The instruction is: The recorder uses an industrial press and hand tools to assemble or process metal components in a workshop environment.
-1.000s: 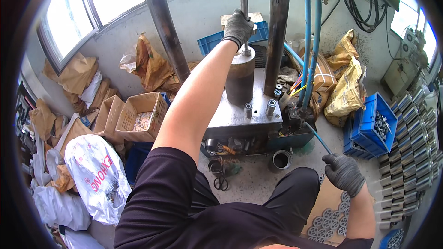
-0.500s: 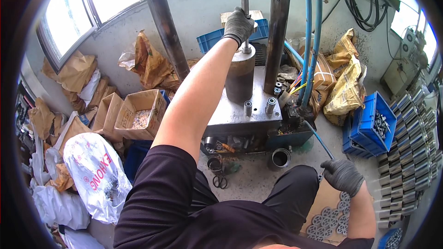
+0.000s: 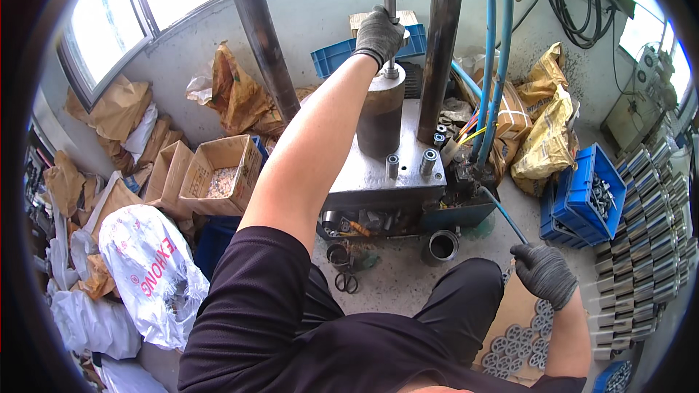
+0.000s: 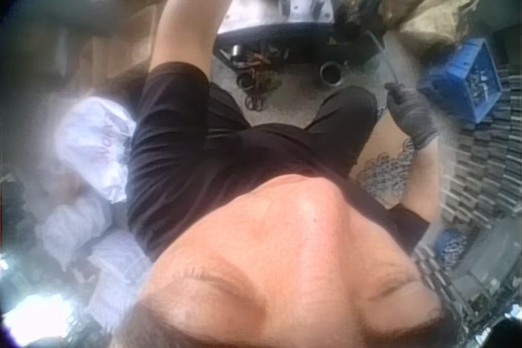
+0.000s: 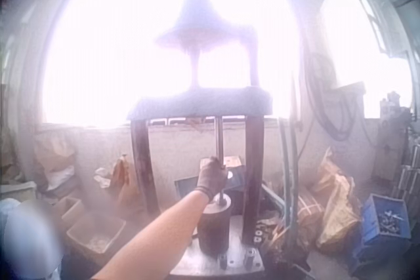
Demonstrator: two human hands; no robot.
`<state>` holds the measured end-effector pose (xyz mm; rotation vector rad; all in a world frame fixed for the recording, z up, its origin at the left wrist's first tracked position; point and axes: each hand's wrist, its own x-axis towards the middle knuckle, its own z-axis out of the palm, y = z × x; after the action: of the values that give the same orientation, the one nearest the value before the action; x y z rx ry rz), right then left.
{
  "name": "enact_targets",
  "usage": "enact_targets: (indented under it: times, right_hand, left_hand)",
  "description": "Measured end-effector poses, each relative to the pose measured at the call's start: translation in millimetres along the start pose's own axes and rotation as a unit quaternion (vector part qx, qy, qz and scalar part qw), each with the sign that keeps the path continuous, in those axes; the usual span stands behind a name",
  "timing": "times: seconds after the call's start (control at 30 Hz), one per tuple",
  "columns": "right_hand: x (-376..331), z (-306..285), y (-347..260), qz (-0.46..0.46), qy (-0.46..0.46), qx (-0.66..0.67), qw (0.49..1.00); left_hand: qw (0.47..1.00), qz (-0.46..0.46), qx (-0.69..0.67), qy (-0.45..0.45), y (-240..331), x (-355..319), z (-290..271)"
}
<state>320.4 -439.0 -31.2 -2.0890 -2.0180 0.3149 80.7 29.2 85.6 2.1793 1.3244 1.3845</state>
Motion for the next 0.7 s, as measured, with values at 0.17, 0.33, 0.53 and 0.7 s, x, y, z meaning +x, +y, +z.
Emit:
enact_targets:
  times: [0.17, 0.33, 0.53, 0.7]
  right_hand:
    - [-1.0, 3.8, 6.7, -0.019, -0.100, -0.058, 0.993]
    - [5.5, 0.8, 6.5, -0.013, 0.012, -0.018, 1.000]
    - [64.4, -29.4, 10.0, -0.112, 0.314, -0.088, 0.939]
    - [149.6, -78.2, 15.4, -0.085, 0.412, -0.106, 0.901]
  left_hand:
    - [1.000, -0.007, -0.018, -0.003, -3.0, 1.7, 1.3]
    - [0.998, -0.019, -0.050, -0.014, -4.6, 1.3, 1.8]
    - [1.000, 0.004, -0.015, 0.003, -8.4, 0.1, 1.4]
    - [1.000, 0.000, -0.023, -0.011, -4.1, -1.4, 0.0]
